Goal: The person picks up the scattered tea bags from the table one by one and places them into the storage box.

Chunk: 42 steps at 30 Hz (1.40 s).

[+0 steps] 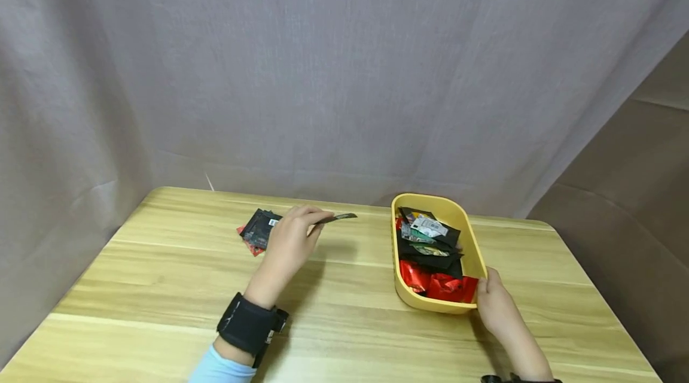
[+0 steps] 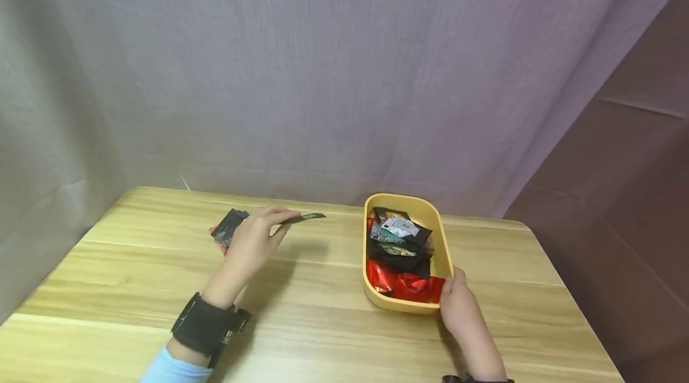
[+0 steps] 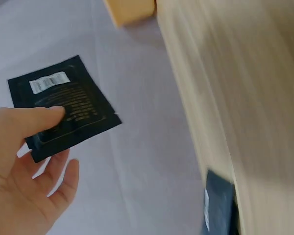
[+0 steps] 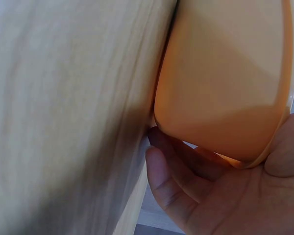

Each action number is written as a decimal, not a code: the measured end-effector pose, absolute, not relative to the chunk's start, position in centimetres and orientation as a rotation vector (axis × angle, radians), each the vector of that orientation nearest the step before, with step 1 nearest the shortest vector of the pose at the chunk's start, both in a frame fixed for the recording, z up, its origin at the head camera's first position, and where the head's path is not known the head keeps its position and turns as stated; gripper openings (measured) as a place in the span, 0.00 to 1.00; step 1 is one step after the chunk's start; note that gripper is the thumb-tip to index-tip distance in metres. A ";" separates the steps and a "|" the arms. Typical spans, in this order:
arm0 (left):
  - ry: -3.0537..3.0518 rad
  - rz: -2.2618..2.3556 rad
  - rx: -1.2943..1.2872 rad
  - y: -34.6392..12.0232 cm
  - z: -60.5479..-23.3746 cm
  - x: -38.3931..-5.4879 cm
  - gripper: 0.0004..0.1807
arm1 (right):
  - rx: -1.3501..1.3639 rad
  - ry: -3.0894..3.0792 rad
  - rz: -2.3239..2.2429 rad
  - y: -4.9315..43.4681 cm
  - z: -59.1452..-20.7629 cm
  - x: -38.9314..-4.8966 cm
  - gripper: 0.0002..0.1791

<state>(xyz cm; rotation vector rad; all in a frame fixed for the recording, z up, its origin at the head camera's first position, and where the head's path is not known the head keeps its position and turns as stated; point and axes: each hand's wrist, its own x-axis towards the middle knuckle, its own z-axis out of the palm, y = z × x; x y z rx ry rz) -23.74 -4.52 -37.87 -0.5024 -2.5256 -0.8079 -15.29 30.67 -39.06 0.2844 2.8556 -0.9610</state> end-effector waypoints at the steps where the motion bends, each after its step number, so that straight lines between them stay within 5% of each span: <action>1: -2.507 -0.815 -0.548 -3.9 -37.8 -23.6 0.14 | 0.288 2.854 -0.960 30.7 -39.1 -15.3 0.27; 22: -2.436 -0.111 -1.138 9.8 -35.7 -24.1 0.21 | 0.308 2.882 -0.922 31.5 -39.2 -14.9 0.27; 42: -2.601 -0.128 -1.279 11.5 -36.2 -23.6 0.24 | 0.309 2.865 -0.905 31.5 -38.9 -14.8 0.28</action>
